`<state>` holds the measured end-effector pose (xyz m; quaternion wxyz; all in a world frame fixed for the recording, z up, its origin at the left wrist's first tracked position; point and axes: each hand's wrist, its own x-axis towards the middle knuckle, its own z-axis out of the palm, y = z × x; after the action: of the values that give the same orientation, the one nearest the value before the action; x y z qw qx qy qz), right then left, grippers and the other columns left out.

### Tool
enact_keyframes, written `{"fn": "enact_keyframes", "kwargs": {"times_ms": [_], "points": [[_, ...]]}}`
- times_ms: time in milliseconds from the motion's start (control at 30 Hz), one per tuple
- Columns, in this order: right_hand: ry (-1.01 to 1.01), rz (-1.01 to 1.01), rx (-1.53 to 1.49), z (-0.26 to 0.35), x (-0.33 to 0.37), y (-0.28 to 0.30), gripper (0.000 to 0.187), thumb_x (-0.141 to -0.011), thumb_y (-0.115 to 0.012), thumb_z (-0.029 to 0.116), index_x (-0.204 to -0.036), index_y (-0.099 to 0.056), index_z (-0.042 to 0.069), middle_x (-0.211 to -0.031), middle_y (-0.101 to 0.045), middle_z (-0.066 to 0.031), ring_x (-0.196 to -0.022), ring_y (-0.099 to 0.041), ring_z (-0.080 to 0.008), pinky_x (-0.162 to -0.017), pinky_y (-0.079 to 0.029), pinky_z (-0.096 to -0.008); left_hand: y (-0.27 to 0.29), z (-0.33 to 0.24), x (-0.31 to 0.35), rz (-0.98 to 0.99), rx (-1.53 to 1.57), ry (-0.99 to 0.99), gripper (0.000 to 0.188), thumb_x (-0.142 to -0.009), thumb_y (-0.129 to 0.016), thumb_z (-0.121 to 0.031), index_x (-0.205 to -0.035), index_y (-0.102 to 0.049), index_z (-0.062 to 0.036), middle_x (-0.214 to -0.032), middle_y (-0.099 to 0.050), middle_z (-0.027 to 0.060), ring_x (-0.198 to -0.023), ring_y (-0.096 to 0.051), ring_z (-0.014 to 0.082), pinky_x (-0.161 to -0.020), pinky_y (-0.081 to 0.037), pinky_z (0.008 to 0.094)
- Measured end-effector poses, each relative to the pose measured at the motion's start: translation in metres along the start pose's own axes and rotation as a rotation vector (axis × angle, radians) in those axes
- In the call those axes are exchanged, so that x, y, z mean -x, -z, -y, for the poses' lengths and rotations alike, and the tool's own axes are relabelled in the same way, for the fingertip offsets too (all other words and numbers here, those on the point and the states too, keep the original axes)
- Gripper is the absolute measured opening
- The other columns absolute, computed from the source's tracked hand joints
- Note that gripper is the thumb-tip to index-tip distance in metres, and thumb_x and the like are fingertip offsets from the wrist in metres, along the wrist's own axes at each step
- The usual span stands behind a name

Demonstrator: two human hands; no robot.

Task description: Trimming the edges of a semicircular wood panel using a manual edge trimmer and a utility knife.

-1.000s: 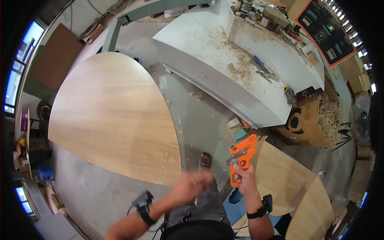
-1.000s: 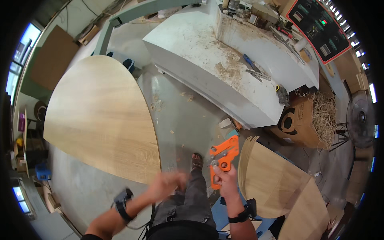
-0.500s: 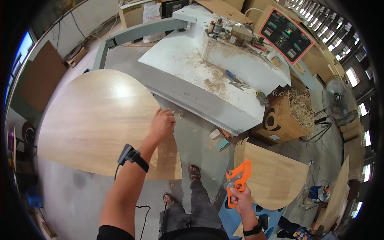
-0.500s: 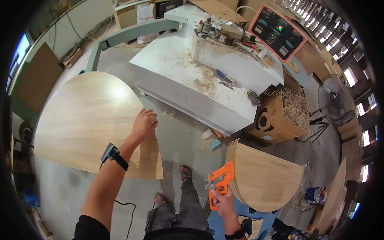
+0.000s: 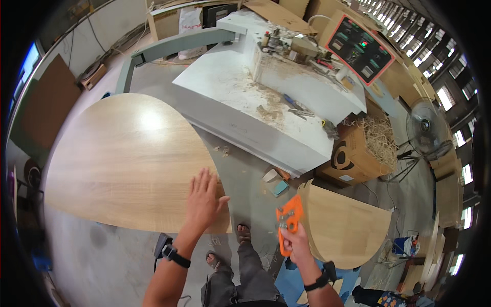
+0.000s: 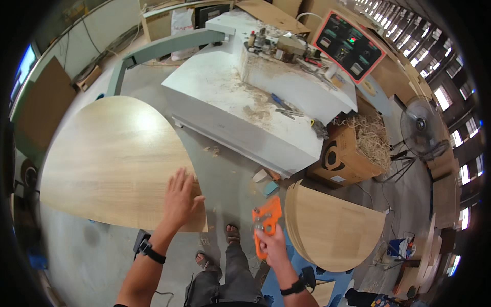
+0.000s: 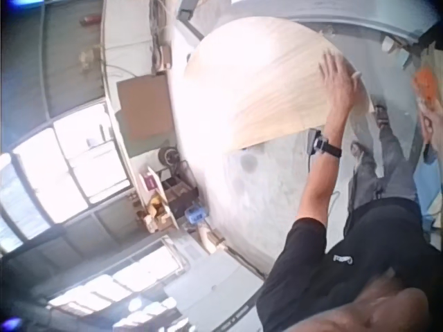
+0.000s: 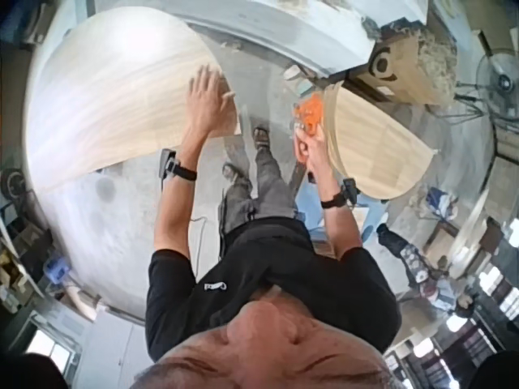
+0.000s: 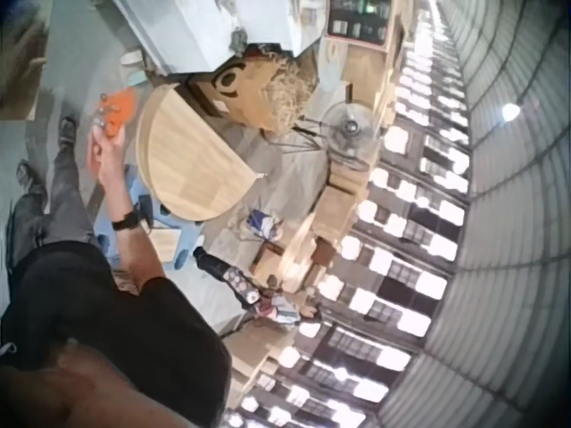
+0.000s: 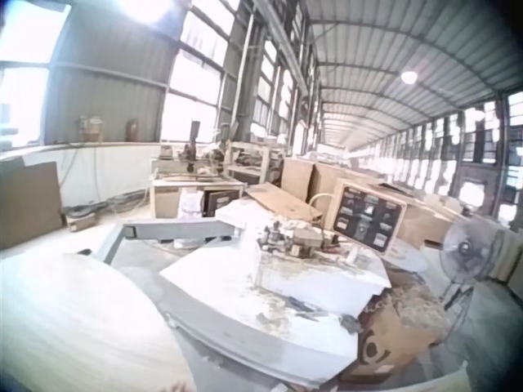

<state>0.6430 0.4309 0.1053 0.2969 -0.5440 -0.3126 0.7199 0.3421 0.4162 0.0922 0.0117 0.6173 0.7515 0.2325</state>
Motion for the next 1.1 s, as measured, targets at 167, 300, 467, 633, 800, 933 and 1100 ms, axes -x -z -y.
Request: {"fn": "enact_keyframes", "kwargs": {"times_ms": [167, 300, 467, 633, 800, 933, 1100], "points": [[0.067, 0.166, -0.025, 0.023, -0.090, -0.087, 0.029, -0.087, -0.069, 0.007, -0.109, -0.051, 0.010, -0.083, -0.061, -0.0015, -0.051, -0.045, -0.0031, -0.040, -0.030, -0.0176, -0.014, -0.042, 0.053, 0.301, 0.176, -0.235, 0.051, -0.087, -0.068, -0.033, -0.126, -0.057, -0.0026, -0.137, -0.053, 0.0177, -0.137, -0.041, 0.0308, -0.115, -0.026, 0.0491], [0.129, 0.261, -0.025, 0.034, -0.139, -0.154, 0.030, -0.088, -0.069, 0.010, -0.110, -0.049, 0.007, -0.080, -0.058, 0.0006, -0.050, -0.044, -0.0033, -0.041, -0.031, -0.0181, -0.007, -0.073, 0.126, 0.170, 0.697, -0.055, 0.032, -0.085, -0.071, -0.022, -0.111, -0.065, -0.0037, -0.117, -0.066, 0.0128, -0.114, -0.061, 0.0263, -0.106, -0.039, 0.0439], [0.259, 0.316, 0.106, 0.030, -0.176, -0.190, 0.031, -0.086, -0.070, 0.009, -0.108, -0.048, 0.006, -0.084, -0.058, -0.0001, -0.053, -0.044, -0.0036, -0.045, -0.034, -0.0199, 0.001, -0.047, 0.165, -0.173, 1.156, 1.233, 0.032, -0.097, -0.058, -0.026, -0.120, -0.057, -0.0030, -0.122, -0.064, 0.0098, -0.109, -0.061, 0.0228, -0.099, -0.045, 0.0406], [0.209, 0.350, 0.127, 0.030, -0.197, -0.207, 0.032, -0.085, -0.070, 0.010, -0.108, -0.047, 0.007, -0.083, -0.055, 0.0013, -0.054, -0.041, -0.0029, -0.047, -0.034, -0.0198, 0.000, 0.008, 0.139, -0.421, 1.657, 1.262, 0.049, -0.099, -0.055, -0.035, -0.135, -0.042, -0.0044, -0.130, -0.055, 0.0100, -0.115, -0.059, 0.0246, -0.095, -0.048, 0.0407], [0.249, 0.359, 0.171, 0.037, -0.219, -0.230, 0.036, -0.084, -0.071, 0.011, -0.111, -0.048, 0.005, -0.085, -0.055, 0.0007, -0.059, -0.043, -0.0035, -0.049, -0.036, -0.0201, 0.011, 0.018, 0.121, -0.368, 1.678, 1.261, 0.049, -0.099, -0.056, -0.033, -0.134, -0.043, -0.0013, -0.124, -0.058, 0.0125, -0.108, -0.063, 0.0263, -0.084, -0.057, 0.0392], [0.275, 0.391, 0.207, 0.034, -0.227, -0.228, 0.035, -0.084, -0.070, 0.013, -0.112, -0.049, 0.004, -0.086, -0.056, 0.0005, -0.059, -0.043, -0.0041, -0.048, -0.034, -0.0214, 0.019, 0.015, 0.111, -0.348, 1.713, 1.330, 0.048, -0.099, -0.055, -0.032, -0.132, -0.044, 0.0011, -0.124, -0.059, 0.0145, -0.106, -0.064, 0.0273, -0.082, -0.057, 0.0399], [0.325, 0.368, 0.191, 0.023, -0.201, -0.204, 0.035, -0.087, -0.068, 0.012, -0.114, -0.049, 0.001, -0.101, -0.059, -0.0038, -0.084, -0.056, -0.0092, -0.074, -0.048, -0.0258, 0.018, 0.023, 0.107, -0.146, 1.797, 1.272, 0.049, -0.101, -0.053, -0.033, -0.139, -0.043, -0.0053, -0.138, -0.053, 0.0105, -0.126, -0.052, 0.0277, -0.106, -0.043, 0.0460]]}}
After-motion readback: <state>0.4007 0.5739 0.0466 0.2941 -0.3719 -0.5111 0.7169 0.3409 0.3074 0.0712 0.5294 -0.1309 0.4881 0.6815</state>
